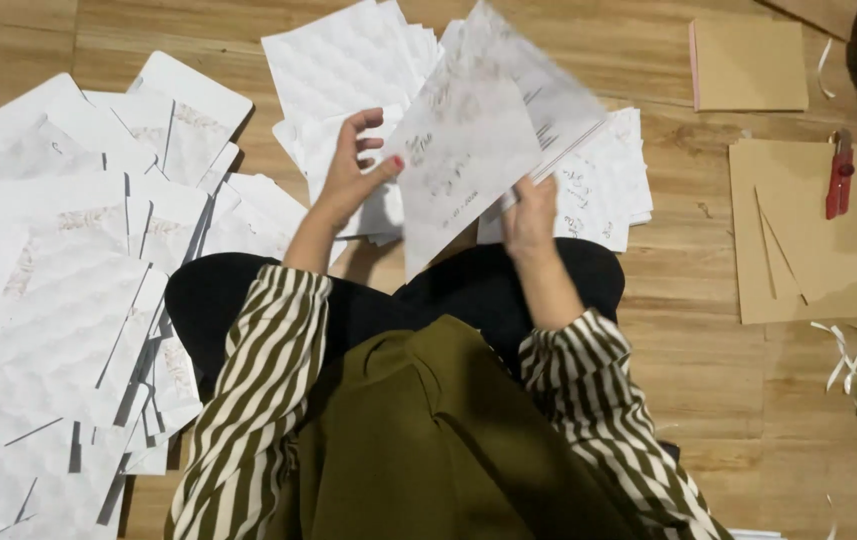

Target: The person is sitting on the floor, picking up printed invitation cards and inserting them into white envelopes.

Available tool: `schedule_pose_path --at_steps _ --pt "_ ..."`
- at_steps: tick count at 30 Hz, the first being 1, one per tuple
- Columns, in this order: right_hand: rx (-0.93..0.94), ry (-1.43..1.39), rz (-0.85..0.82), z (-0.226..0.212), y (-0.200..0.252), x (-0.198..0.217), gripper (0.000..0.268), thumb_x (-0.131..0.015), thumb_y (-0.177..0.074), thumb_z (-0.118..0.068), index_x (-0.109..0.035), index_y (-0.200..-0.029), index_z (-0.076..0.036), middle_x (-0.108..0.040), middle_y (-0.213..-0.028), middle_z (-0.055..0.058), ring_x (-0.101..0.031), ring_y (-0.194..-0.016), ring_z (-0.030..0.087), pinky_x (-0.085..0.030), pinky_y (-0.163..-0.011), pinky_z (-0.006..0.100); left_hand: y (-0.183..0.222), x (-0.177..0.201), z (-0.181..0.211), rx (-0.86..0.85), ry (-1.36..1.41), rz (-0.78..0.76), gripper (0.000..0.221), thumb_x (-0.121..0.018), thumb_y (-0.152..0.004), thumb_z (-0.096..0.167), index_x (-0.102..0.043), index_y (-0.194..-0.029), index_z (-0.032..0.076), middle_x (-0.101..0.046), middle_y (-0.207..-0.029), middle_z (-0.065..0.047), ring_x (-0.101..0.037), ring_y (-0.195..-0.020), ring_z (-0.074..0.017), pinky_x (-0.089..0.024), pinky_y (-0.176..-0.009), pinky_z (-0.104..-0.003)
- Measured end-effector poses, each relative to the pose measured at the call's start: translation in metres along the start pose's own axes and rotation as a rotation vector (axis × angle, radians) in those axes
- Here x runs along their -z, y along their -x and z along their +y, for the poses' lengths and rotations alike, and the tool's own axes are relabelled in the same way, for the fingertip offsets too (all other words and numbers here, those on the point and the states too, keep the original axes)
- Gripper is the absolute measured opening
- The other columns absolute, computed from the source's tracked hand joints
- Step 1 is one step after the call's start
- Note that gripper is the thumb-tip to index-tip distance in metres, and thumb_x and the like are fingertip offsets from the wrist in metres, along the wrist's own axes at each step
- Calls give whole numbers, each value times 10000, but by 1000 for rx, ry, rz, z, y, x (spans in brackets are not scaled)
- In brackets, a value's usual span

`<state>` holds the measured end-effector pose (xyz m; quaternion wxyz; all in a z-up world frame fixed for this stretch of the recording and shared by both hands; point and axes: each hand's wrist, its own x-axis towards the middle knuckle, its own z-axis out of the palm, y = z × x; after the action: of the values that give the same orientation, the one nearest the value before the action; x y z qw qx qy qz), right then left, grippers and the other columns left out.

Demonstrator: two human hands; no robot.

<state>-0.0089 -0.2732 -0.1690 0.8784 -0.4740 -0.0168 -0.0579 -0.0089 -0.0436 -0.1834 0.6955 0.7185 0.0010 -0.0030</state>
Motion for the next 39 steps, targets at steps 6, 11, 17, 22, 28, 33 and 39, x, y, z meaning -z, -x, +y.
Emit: schedule_pose_path --at_steps 6,11,17,22,28,33,39 --pt "-244 -34 56 74 39 31 265 -543 -894 -201 -478 -1133 -106 -545 -1142 37 -551 -1000 165 -476 -846 288 23 1 -19 366 324 53 629 -690 -677 128 -449 -1228 -56 -646 -995 -206 -654 -852 -205 -546 -754 -265" --pt "-163 449 42 41 19 60 435 -490 -926 -423 -383 -1263 -169 -453 -1230 56 -524 -934 170 -540 -727 248 20 43 -28 80 21 116 171 -729 -792 161 -615 -910 112 -614 -800 -28 -588 -742 -130 -529 -621 -236" --pt "467 1367 -544 -26 9 -2 590 -519 -866 -474 -376 -1303 -103 -420 -1318 112 -363 -1256 293 -241 -1075 486 11 8 20 14 -412 -162 191 -688 -751 112 -671 -928 41 -610 -703 -31 -476 -568 -100 -406 -543 -204" --pt "25 1264 -559 -9 -10 37 141 -628 -830 -169 -588 -829 -34 -522 -600 28 -426 -502 137 -350 -513 244 -2 -9 28 -174 -487 -276 156 -601 -825 129 -636 -961 60 -629 -820 -48 -530 -651 -107 -426 -583 -227" --pt "-281 639 21 54 -7 117 240 -495 -841 -14 -515 -1076 32 -579 -955 77 -523 -834 109 -421 -777 193 -14 41 -60 -389 -1627 -378 412 -618 -701 68 -564 -1106 125 -446 -1238 -67 -436 -1082 -262 -340 -909 -424" --pt "-382 498 73 64 -5 115 301 -504 -839 -14 -500 -1134 45 -628 -983 119 -580 -829 111 -443 -745 174 -10 39 -109 -538 -1844 -660 937 -705 -552 105 -265 -1374 194 -228 -1460 -3 -272 -1277 -253 -235 -1047 -479" --pt "-306 882 -3 104 -7 136 373 -570 -812 -31 -473 -1146 106 -392 -619 -31 -328 -499 30 -296 -453 144 -24 14 -102 -730 -1933 -848 882 -766 -479 204 -328 -1244 205 -274 -1362 -16 -274 -1253 -244 -235 -1055 -491"
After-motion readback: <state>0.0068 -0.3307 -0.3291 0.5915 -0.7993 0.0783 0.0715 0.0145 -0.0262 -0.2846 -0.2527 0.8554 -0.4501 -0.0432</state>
